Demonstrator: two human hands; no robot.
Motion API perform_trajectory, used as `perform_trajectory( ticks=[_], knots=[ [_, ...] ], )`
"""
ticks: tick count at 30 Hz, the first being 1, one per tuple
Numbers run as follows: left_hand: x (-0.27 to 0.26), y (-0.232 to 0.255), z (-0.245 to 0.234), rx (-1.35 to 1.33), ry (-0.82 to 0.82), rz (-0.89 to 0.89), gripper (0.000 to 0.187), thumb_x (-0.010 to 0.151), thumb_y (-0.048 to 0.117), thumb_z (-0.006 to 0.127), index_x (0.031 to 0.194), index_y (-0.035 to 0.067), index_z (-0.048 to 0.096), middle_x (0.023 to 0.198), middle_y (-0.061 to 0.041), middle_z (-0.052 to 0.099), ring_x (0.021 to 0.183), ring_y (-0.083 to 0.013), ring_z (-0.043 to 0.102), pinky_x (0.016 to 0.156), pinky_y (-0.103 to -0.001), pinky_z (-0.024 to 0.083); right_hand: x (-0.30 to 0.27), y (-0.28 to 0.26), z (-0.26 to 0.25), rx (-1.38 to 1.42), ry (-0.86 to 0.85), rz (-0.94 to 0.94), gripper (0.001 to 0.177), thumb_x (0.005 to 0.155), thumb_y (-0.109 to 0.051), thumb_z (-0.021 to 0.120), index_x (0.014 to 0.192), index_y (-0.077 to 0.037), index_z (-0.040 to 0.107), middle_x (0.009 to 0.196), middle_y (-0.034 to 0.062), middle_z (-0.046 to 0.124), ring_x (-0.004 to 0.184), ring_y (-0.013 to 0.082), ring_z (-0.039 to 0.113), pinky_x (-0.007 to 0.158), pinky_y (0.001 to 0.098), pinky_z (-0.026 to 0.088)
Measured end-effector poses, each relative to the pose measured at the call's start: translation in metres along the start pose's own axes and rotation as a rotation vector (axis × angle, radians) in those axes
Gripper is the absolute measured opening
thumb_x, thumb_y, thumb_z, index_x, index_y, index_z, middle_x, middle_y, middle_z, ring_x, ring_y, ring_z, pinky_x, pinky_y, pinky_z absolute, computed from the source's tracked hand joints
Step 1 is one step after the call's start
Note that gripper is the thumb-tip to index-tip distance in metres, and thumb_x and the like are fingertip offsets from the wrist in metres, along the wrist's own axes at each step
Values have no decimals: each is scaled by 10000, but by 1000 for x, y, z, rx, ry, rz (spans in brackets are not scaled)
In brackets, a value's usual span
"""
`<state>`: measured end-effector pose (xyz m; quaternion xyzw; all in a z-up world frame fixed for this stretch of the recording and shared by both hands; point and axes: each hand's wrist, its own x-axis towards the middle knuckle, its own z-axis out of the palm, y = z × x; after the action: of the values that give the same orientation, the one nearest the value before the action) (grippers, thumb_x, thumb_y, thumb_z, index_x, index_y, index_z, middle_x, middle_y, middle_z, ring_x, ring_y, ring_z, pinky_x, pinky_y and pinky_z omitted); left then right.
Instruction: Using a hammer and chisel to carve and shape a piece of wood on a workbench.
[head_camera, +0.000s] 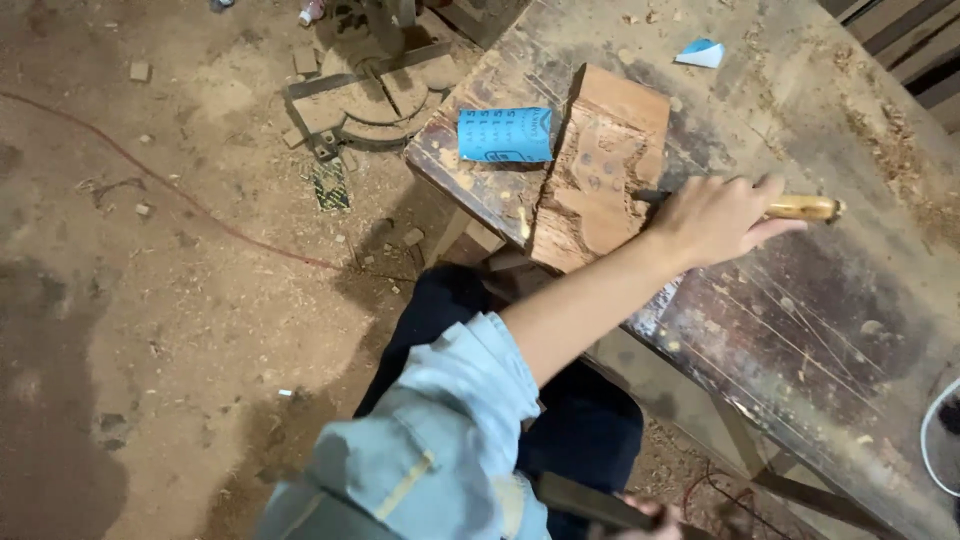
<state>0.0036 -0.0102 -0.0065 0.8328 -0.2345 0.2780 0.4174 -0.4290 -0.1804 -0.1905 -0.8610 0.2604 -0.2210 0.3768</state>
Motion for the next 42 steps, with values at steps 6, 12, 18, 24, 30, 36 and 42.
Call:
perform_trajectory(
  ticks=[6, 12, 18, 24, 30, 36, 42],
  knots=[
    [-5, 43, -62, -97, 278, 307, 262, 757, 123, 721, 995, 159, 618, 751, 30, 705, 517, -49, 580, 400, -155, 423, 17, -8, 58, 990, 97, 809, 354, 1069, -379, 462, 759, -234, 371, 685, -53, 374, 600, 122, 381, 609, 279, 359],
    [-37, 30, -128, 324, -258, -413, 138, 844, 130, 686, 976, 143, 726, 970, -75, 625, 577, -138, 567, 402, -251, 487, 35, 19, 67, 1239, 18, 751, 262, 1003, -299, 502, 767, -213, 429, 659, -39, 397, 580, 131, 397, 581, 290, 355],
    [-75, -19, -99, 788, -36, -247, 337, 712, 277, 723, 1032, 169, 721, 1341, -45, 564, 722, -297, 685, 592, -453, 515, 40, 15, 67, 1292, 39, 757, 265, 973, -274, 538, 743, -191, 436, 644, -22, 424, 582, 140, 432, 600, 285, 416],
    [-83, 1, -114, 686, -93, -213, 117, 698, 64, 708, 797, 115, 742, 1063, -104, 561, 851, -266, 649, 667, -447, 516, 39, 0, 58, 1307, 77, 808, 236, 969, -312, 569, 803, -195, 448, 702, -28, 463, 632, 125, 494, 640, 268, 461],
    [-89, 28, -143, 473, -242, -293, 199, 791, 7, 686, 978, 71, 715, 968, -84, 708, 735, -215, 677, 612, -397, 563, 42, -13, 58, 1298, 186, 813, 248, 972, -281, 553, 762, -202, 448, 713, -54, 474, 649, 101, 529, 652, 254, 490],
    [-76, 34, -143, 496, -323, -289, 256, 765, 97, 751, 1011, 138, 696, 890, -60, 690, 778, -234, 686, 612, -383, 567, 45, -6, 52, 1342, 190, 823, 250, 961, -261, 567, 743, -198, 461, 694, -58, 480, 631, 98, 524, 640, 243, 492],
    [-62, 11, -100, 738, -320, -252, 214, 817, -24, 623, 791, 171, 707, 748, 5, 668, 621, -210, 629, 802, -490, 399, 45, -5, 50, 1358, 198, 824, 204, 950, -233, 579, 773, -194, 483, 693, -47, 492, 621, 99, 511, 624, 239, 483]
  ],
)
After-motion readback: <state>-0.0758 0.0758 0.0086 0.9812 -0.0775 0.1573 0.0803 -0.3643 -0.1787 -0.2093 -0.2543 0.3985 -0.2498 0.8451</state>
